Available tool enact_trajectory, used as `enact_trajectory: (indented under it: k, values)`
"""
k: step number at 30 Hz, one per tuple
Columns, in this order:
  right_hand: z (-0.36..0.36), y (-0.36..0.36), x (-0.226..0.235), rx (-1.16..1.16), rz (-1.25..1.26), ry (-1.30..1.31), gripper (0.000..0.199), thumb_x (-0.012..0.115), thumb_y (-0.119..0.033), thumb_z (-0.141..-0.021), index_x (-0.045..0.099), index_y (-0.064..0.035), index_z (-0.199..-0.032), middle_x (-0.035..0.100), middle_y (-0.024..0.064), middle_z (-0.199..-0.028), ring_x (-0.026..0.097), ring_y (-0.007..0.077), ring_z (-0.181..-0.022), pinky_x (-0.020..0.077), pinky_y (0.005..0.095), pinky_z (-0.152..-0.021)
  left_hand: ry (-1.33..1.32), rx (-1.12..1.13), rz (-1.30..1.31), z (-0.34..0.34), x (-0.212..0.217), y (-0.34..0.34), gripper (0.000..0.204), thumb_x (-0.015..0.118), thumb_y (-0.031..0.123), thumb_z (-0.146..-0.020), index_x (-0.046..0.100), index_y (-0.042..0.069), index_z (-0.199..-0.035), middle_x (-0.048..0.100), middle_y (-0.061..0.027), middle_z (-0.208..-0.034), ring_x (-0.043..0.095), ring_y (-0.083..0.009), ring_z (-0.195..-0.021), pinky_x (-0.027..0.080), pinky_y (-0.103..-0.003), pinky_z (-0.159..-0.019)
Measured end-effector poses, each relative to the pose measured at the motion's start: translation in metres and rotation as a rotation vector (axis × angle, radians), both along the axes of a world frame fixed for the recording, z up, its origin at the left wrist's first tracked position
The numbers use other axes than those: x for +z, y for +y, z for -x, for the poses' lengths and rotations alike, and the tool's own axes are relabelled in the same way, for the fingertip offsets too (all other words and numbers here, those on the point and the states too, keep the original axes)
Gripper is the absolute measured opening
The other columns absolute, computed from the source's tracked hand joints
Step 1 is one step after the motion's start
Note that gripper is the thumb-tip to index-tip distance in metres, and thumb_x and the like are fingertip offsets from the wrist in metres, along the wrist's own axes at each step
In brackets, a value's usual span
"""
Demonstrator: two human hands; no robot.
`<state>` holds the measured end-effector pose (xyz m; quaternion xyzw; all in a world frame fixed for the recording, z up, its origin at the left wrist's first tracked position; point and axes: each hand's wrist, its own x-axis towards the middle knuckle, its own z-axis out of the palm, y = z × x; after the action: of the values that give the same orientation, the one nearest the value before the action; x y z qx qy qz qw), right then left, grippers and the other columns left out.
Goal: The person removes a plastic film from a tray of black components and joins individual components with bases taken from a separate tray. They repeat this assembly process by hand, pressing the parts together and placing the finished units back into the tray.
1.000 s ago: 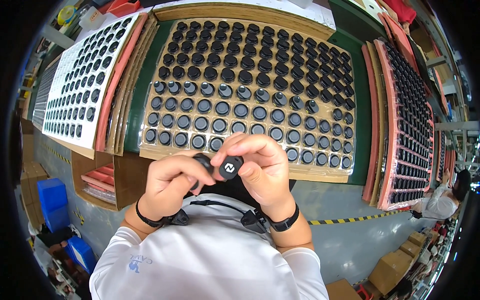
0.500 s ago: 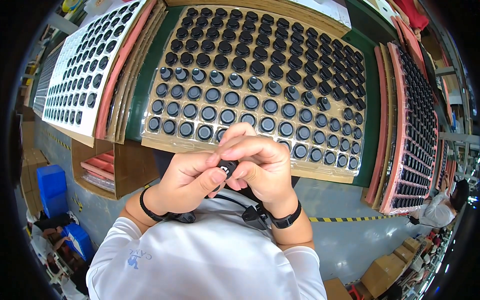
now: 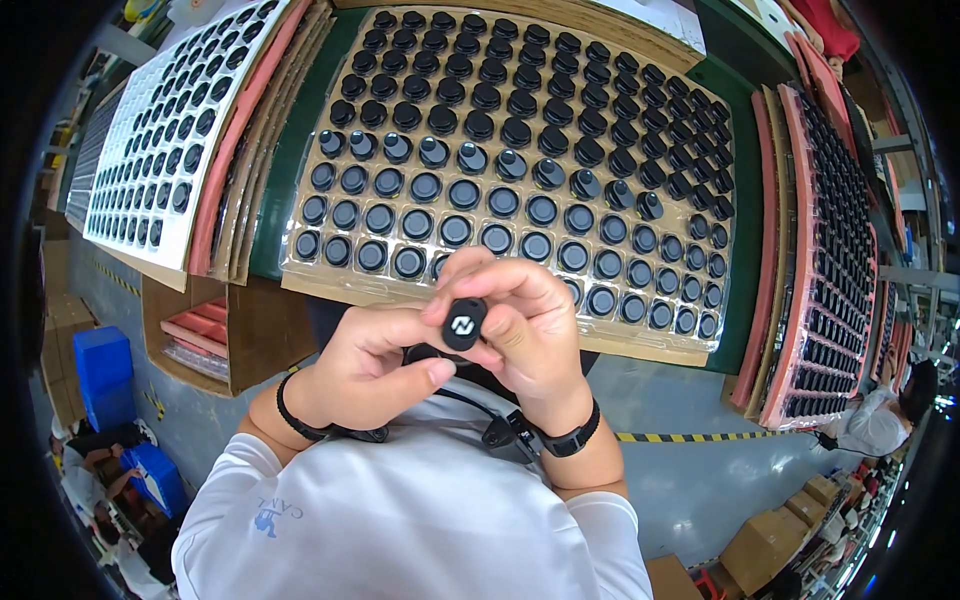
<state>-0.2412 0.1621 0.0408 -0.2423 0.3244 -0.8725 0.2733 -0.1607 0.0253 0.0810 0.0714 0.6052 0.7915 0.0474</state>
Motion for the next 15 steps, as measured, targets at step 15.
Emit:
enact_trajectory:
  k: [15]
  values:
    - [-0.003,0.015,0.002,-0.034,0.115,-0.197,0.033,0.054,-0.032,-0.092,0.053,-0.0044,-0.110,0.058,0.0119,-0.089,0.053,0.0209,-0.077,0.0459,0.0310,-0.063,-0.051,0.039,-0.060,0.000,-0.006,-0.010,0.043,0.061,-0.002,-0.083,0.047,-0.003,-0.124,0.059,-0.0083,-0.108,0.058,-0.0123,-0.097,0.045,-0.025,-0.083]
